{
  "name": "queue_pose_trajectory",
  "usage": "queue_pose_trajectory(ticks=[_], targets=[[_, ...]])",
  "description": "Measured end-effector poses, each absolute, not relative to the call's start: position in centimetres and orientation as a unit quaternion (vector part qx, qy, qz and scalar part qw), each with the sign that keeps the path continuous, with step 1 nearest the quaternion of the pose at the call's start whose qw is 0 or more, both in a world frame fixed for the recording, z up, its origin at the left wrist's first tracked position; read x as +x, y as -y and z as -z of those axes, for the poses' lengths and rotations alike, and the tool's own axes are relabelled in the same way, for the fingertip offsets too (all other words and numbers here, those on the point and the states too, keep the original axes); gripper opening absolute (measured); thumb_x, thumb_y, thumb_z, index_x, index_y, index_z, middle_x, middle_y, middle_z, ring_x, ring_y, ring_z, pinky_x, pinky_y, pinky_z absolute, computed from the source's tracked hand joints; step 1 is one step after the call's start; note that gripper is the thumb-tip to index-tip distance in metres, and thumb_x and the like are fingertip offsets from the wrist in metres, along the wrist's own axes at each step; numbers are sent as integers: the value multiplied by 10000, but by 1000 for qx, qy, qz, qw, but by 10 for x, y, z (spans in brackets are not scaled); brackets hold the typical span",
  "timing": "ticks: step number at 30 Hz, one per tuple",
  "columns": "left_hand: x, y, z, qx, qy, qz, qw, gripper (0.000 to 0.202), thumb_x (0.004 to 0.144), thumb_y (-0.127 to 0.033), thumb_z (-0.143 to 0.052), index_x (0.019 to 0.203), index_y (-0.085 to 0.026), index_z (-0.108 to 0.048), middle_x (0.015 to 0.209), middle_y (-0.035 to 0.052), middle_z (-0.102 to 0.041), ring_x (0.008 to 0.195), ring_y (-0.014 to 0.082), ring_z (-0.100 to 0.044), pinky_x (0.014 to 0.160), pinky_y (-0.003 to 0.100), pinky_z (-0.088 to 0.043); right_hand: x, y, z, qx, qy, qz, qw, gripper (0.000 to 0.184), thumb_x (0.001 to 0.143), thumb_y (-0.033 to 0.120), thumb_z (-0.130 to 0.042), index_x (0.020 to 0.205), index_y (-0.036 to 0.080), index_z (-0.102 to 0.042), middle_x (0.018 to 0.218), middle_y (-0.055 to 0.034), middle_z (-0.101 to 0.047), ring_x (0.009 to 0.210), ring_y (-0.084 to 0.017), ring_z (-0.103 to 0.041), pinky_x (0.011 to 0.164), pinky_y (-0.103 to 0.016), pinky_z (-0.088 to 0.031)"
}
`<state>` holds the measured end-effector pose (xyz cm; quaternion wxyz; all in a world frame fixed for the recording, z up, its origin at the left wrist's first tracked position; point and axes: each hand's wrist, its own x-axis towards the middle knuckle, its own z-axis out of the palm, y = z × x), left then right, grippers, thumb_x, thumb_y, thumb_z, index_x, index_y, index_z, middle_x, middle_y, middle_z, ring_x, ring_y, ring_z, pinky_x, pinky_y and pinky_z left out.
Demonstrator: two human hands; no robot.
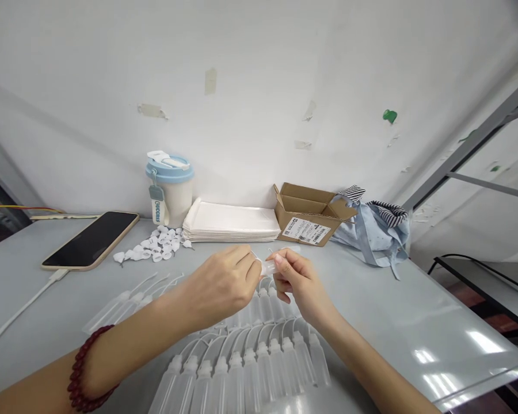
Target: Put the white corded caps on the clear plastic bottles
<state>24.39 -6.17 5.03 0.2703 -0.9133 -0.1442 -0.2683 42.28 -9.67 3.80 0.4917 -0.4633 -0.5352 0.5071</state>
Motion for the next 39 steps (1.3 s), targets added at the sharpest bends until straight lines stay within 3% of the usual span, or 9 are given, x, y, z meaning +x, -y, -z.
queue_pose_trajectory(ticks=[6, 10, 15, 21, 30, 39], targets=[[246, 61, -47, -908, 114, 280, 290, 266, 882, 21, -468, 703, -108, -617, 735, 93, -653, 860, 259, -609, 610, 337, -468, 422, 97, -38, -466, 525, -531, 475, 295, 855, 489, -513, 781, 204, -482, 521, 125, -221, 396, -53, -186, 337, -183, -243], [242, 50, -52, -904, 149, 298, 268, 229, 886, 30, -437, 825, -76, -630, 926, 151, -687, 1003, 281, -593, 736, 375, -506, 427, 92, -36, -474, 552, -466, 502, 288, 848, 491, -510, 810, 206, -500, 556, 83, -387, 415, -81, -371, 386, -225, -349], [227, 34, -68, -878, 256, 350, 202, 180, 892, -28, -455, 1005, -62, -591, 935, 131, -670, 948, 262, -603, 751, 382, -523, 454, 71, -29, -528, 582, -281, 550, 234, 843, 437, -556, 917, 219, -514, 733, 8, -587, 591, -131, -507, 535, -265, -410], [218, 31, -79, -858, 338, 368, 121, 149, 896, -118, -457, 933, -128, -601, 882, 89, -684, 912, 259, -612, 733, 387, -510, 477, 49, -8, -573, 664, -160, 453, 148, 747, 332, -646, 765, 211, -563, 787, -36, -638, 740, -210, -570, 610, -306, -414], [218, 32, -78, -850, 353, 376, 105, 169, 903, -176, -441, 919, -143, -606, 880, 76, -701, 901, 239, -621, 781, 381, -503, 469, 51, 0, -551, 755, -89, 344, 45, 833, 248, -573, 800, 218, -566, 852, -68, -639, 883, -257, -561, 789, -397, -427], [214, 31, -87, -844, 418, 325, 83, 223, 897, -220, -407, 911, -151, -618, 895, 94, -681, 924, 255, -609, 767, 362, -460, 467, 54, -5, -502, 805, -87, 304, 50, 828, 207, -627, 797, 207, -588, 954, -78, -642, 928, -228, -560, 844, -377, -436]])
